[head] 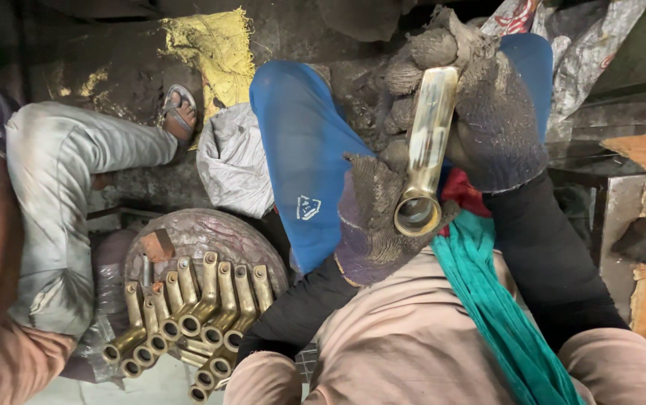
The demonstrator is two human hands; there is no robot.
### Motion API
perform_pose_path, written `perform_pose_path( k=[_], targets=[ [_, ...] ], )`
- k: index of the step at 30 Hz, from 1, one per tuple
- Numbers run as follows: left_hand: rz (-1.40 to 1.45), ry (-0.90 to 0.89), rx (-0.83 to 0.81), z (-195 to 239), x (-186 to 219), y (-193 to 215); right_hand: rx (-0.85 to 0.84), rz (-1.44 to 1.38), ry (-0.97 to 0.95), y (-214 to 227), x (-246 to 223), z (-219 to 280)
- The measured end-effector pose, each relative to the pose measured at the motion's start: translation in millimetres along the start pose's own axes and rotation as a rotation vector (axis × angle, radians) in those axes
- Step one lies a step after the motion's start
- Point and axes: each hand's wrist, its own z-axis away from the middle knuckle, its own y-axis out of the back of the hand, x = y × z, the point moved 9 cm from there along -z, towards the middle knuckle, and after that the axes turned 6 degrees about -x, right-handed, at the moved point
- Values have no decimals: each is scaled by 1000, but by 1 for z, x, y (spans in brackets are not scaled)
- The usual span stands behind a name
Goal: The person uses an industrial polishing wheel to buff and shine various brass pipe fittings, turning them over to ensure all sides are polished.
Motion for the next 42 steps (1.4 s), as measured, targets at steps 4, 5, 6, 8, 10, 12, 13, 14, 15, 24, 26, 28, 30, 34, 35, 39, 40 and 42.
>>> perform_pose_path(
  k=[4, 5, 6, 8, 10, 12, 13, 14, 15, 24, 26, 28, 30, 34, 35, 39, 40, 42],
  targets=[
    [-22, -30, -39, 3, 2, -6, 10, 11, -2, -3, 6, 3],
    [-12, -52, -52, 4, 4, -7, 7, 14, -11, -6, 8, 5],
    [-13, -52, -51, 4, 4, -6, 4, 18, -20, -8, 10, 7],
    [-29, -50, -25, 5, 5, -2, -12, 66, -7, -13, 10, 8],
    [-8, -45, -8, 4, 5, 0, -28, 113, 5, -15, 9, 9],
    [15, -39, 10, 4, 3, 2, -46, 104, -2, -17, 9, 11],
    [-23, -41, -12, 4, 3, -1, -46, 103, -2, -17, 9, 12],
    [-61, -42, -33, 5, 3, -3, -80, 81, -37, -21, 12, 13],
    [-62, -39, -34, 6, 3, -3, -115, 59, -71, -25, 15, 15],
    [-46, -24, 27, 9, -2, -3, -85, 70, -47, -25, 10, 17],
    [-24, 42, -73, 8, -9, -10, -94, 54, -61, -23, 7, 15],
    [-14, 43, -88, 9, -12, -13, -104, 37, -76, -21, 5, 10],
    [-4, 47, -105, 12, -16, -17, -78, 49, -14, -16, -4, 4],
    [8, 24, -55, 20, -23, -19, -51, -184, -58, -9, -9, -13],
    [-9, 28, -77, 23, -25, -23, -24, -183, -42, -6, -13, -15],
    [23, 15, -26, 29, -30, -26, -25, -131, -49, -13, -12, -11],
    [33, 27, -30, 30, -32, -26, -35, -114, -56, -17, -9, -9],
    [45, 42, -34, 30, -33, -24, -90, -52, -75, -29, -2, -4]
  ],
)
